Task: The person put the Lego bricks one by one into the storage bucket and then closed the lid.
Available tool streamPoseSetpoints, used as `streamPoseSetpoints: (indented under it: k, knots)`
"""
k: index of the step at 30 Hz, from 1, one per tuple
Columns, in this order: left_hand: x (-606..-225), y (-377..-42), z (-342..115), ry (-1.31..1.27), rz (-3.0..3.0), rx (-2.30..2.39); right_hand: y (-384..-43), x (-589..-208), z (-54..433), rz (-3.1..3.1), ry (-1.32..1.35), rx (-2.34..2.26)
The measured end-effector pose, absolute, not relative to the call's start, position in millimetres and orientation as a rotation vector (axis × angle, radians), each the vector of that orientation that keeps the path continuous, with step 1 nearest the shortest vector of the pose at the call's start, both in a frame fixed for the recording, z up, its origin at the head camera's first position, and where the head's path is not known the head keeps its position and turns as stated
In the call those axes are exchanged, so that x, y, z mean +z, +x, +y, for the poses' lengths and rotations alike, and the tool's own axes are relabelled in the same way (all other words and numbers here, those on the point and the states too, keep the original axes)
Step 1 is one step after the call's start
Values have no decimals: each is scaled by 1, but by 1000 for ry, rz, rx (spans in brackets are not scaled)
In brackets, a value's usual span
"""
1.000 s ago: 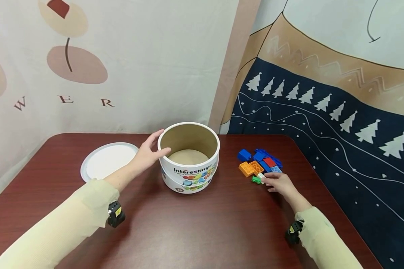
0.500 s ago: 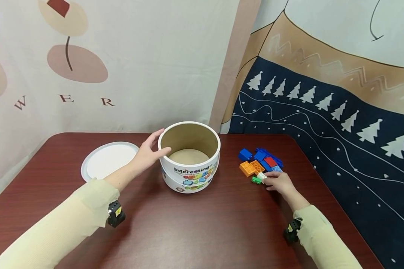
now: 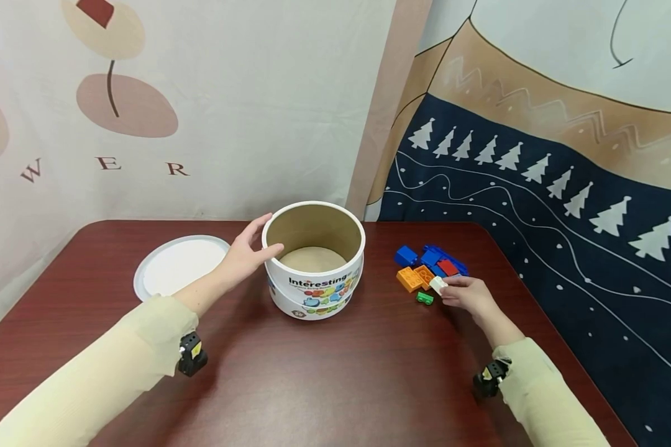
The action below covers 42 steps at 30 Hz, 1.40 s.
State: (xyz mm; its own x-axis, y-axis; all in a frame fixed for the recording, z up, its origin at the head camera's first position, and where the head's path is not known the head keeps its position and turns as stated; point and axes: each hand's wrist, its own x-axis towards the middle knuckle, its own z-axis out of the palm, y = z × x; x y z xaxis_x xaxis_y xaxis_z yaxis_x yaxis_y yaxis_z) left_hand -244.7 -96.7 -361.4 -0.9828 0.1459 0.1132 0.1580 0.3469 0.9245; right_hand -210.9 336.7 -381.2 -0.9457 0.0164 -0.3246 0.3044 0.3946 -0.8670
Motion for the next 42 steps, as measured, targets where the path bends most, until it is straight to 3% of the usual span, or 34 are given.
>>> streamPoseSetpoints:
  k: [21, 42]
  knots:
    - [-361, -244, -96, -284, -2578, -1750, -218, -335, 322, 2465, 110, -1581]
    - [-362, -243, -95, -290, -2574, -1734, -237, -282, 258, 2470, -71, -1621]
